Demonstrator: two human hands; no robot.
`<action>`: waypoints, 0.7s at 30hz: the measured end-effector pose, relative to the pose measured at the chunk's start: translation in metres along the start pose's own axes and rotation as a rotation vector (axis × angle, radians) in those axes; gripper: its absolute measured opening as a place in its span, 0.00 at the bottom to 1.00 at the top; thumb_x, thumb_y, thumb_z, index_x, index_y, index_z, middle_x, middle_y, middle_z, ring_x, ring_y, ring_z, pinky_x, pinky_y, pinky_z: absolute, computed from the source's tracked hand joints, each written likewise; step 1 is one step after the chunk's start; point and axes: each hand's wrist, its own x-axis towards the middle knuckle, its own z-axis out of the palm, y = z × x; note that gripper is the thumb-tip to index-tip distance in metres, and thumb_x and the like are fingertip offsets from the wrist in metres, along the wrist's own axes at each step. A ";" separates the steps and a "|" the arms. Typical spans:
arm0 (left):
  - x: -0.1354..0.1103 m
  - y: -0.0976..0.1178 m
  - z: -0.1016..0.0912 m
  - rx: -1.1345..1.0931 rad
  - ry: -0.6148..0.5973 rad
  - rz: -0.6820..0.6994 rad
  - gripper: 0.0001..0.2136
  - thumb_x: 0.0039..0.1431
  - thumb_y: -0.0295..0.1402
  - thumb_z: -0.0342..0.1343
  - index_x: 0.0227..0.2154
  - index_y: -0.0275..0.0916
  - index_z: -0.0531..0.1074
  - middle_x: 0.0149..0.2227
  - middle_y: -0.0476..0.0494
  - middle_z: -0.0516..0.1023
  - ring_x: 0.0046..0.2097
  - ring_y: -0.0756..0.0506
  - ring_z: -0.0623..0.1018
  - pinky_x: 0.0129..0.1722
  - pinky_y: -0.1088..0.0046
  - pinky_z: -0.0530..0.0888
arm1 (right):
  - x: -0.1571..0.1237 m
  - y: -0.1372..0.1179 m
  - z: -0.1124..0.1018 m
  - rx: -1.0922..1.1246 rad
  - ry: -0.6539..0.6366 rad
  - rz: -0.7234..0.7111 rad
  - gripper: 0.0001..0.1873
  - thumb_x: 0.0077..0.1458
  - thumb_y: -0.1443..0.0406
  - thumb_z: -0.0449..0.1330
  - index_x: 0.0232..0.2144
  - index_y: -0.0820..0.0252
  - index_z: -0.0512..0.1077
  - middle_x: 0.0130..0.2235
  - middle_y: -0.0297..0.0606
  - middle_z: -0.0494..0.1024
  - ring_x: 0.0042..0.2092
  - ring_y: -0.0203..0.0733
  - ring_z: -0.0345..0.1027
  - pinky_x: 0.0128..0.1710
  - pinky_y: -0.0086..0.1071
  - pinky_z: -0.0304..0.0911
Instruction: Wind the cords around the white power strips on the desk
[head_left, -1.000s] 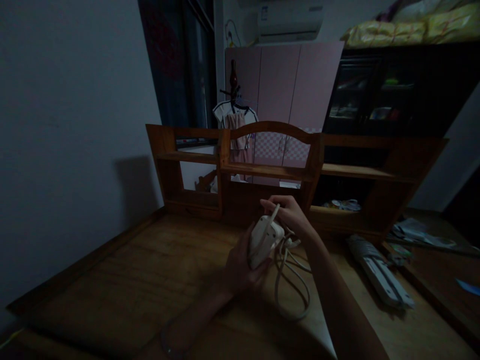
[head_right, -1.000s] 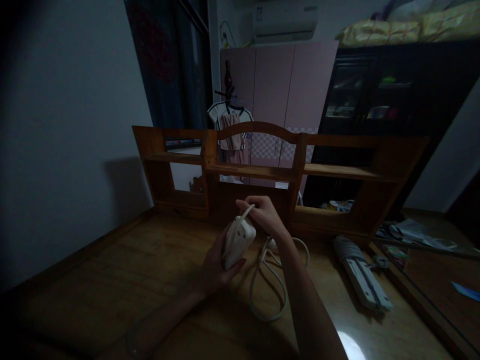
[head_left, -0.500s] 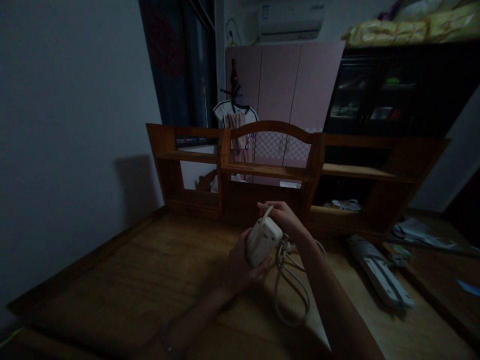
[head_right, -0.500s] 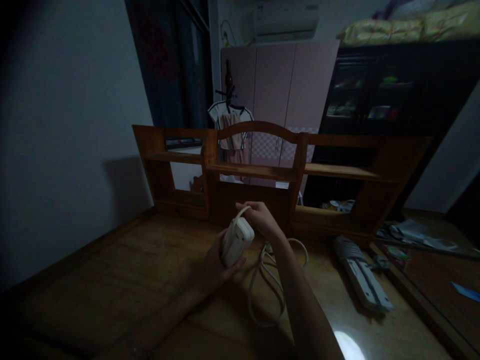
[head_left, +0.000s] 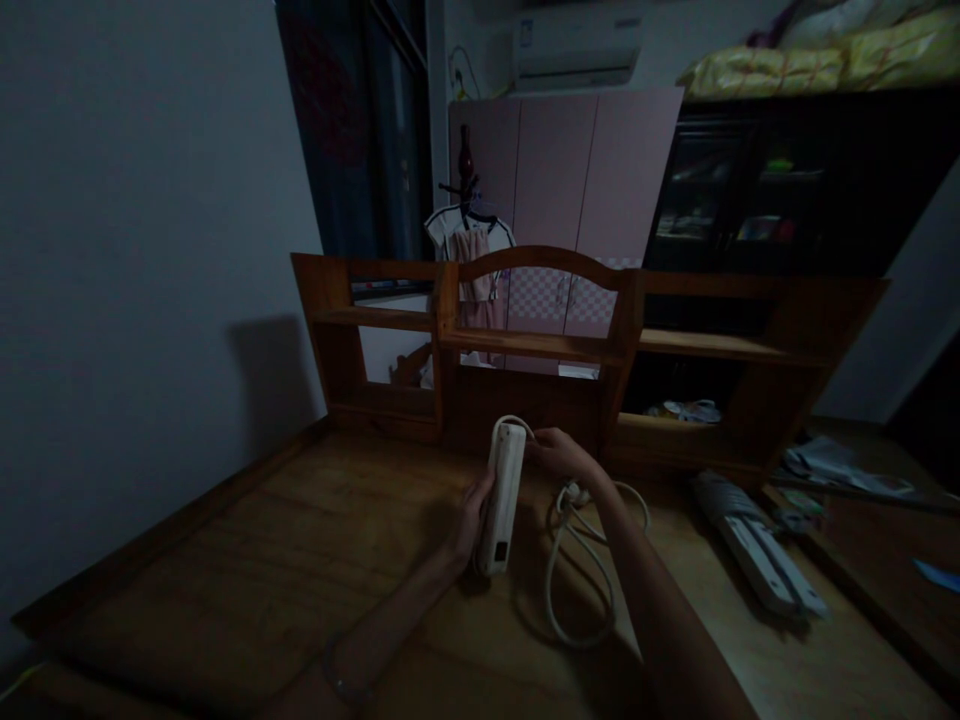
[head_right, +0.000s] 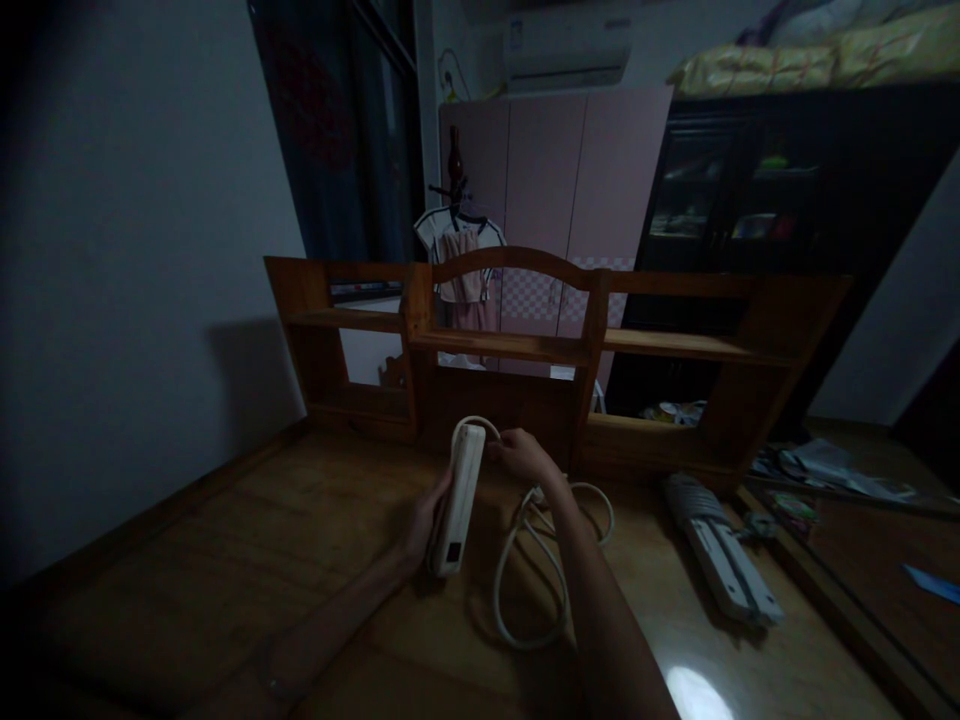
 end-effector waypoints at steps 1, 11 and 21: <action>0.000 -0.001 0.000 -0.029 -0.026 -0.036 0.22 0.54 0.50 0.57 0.42 0.35 0.75 0.36 0.44 0.79 0.37 0.46 0.76 0.37 0.75 0.71 | 0.001 0.001 0.000 -0.047 0.005 -0.001 0.14 0.53 0.60 0.55 0.27 0.66 0.74 0.24 0.33 0.70 0.26 0.32 0.59 0.25 0.24 0.52; 0.001 0.010 -0.013 -0.132 -0.266 -0.451 0.25 0.54 0.51 0.54 0.36 0.29 0.75 0.24 0.41 0.78 0.22 0.47 0.76 0.21 0.74 0.71 | -0.005 0.005 0.001 -0.322 -0.175 0.047 0.13 0.53 0.67 0.54 0.34 0.66 0.78 0.29 0.37 0.77 0.31 0.37 0.68 0.28 0.24 0.56; 0.006 0.010 -0.009 -0.221 -0.366 -0.435 0.27 0.60 0.51 0.47 0.41 0.29 0.73 0.31 0.35 0.81 0.31 0.44 0.81 0.30 0.72 0.76 | -0.004 0.006 0.004 -0.457 -0.216 0.120 0.14 0.53 0.65 0.55 0.37 0.63 0.78 0.35 0.44 0.80 0.36 0.42 0.73 0.27 0.24 0.56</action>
